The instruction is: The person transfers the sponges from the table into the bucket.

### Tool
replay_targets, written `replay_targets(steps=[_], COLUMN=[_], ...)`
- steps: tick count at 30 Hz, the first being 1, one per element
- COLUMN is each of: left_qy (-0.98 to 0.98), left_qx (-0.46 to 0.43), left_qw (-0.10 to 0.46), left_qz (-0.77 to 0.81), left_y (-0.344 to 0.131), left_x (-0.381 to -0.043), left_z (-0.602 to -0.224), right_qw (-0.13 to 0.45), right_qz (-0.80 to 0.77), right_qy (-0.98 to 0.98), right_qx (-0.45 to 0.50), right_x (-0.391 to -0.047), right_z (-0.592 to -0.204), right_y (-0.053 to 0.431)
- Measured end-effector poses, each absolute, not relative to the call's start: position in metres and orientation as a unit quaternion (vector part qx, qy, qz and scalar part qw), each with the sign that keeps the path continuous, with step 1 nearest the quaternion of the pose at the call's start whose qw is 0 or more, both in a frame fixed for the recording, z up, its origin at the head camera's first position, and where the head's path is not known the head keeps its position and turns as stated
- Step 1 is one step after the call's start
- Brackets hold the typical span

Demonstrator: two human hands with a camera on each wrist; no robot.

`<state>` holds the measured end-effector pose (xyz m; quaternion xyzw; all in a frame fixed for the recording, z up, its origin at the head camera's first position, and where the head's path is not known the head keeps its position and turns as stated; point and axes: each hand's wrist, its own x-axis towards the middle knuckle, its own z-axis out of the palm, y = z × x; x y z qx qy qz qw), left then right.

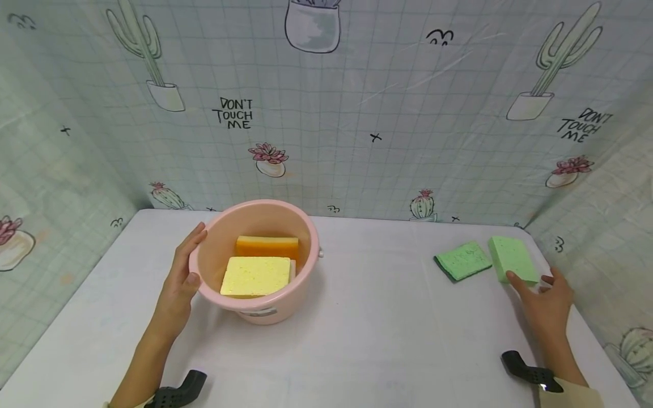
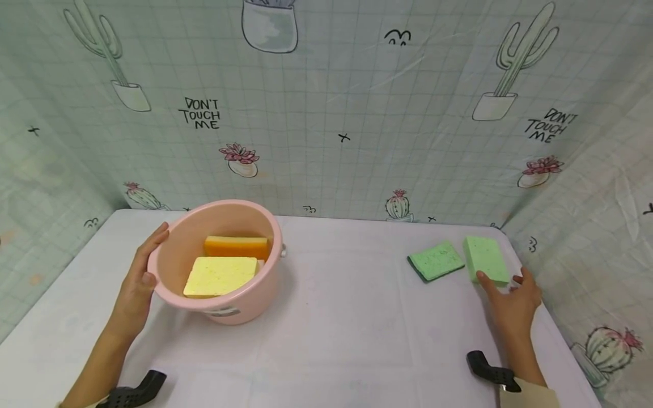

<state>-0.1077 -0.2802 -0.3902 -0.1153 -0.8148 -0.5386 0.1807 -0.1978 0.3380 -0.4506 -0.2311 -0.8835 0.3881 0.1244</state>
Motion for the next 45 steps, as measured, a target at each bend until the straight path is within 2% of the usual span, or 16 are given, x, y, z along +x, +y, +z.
replay_targets(steps=[20,32,45], left_qy=[-0.805,-0.815,-0.814], left_qx=[-0.125,-0.114,-0.111], left_qw=[0.190,0.184,0.177], left_qz=[-0.548,-0.538,-0.543], left_y=[-0.2786,-0.2799,-0.2799], left_x=[-0.1084,-0.1078,-0.1069], left_z=[-0.3886,-0.3927,-0.3909], right_qw=[0.130,0.115,0.127], right_qz=[0.340,0.335,0.335], right_qy=[-0.918,-0.917,-0.915], right_qx=[-0.157,-0.181,-0.185], right_x=[-0.2018,-0.2019,-0.1995], right_z=[-0.4586,-0.4572,-0.4557], right_y=[0.3410,0.3384,0.3406])
